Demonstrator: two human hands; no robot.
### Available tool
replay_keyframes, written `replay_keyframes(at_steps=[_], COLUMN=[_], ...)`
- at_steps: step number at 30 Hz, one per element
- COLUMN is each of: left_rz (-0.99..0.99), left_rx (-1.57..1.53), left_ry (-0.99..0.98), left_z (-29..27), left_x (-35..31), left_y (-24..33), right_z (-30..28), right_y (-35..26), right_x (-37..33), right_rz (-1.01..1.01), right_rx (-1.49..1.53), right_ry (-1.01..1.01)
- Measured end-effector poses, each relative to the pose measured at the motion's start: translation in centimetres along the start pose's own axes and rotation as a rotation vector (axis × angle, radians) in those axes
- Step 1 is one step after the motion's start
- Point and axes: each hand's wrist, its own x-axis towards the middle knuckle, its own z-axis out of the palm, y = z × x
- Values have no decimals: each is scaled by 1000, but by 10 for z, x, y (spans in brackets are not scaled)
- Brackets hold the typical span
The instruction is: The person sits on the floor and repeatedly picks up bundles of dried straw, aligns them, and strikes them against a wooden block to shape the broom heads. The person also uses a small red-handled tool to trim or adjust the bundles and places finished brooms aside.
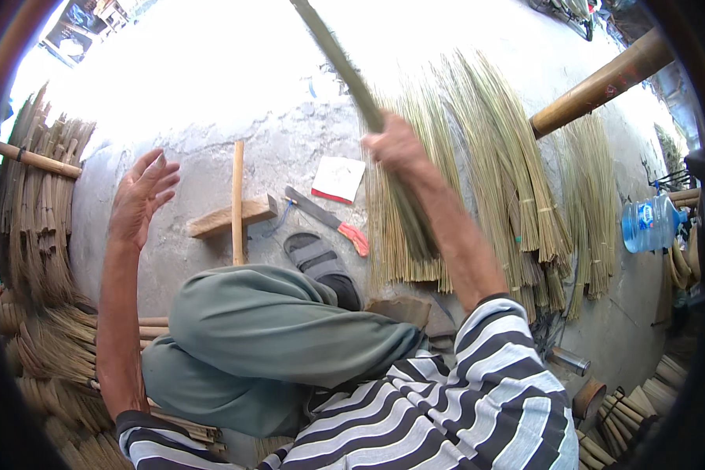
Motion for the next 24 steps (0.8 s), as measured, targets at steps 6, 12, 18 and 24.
replay_keyframes(at_steps=[6, 12, 18, 24], left_rz=[-267, -223, -201, -206], left_rx=[0, 130, 283, 286], left_ry=[-114, -207, -288, -286], left_z=[-11, 11, 27, 26], left_x=[2, 0, 3, -2], left_y=[-49, -42, -36, -34], right_z=[-76, -140, -185, -154], right_y=[46, 32, 32, 98], right_x=[13, 11, -4, 9], right_rz=[-125, -237, -167, 249], right_rx=[372, 428, 304, 147], right_ry=[231, 444, 400, 161])
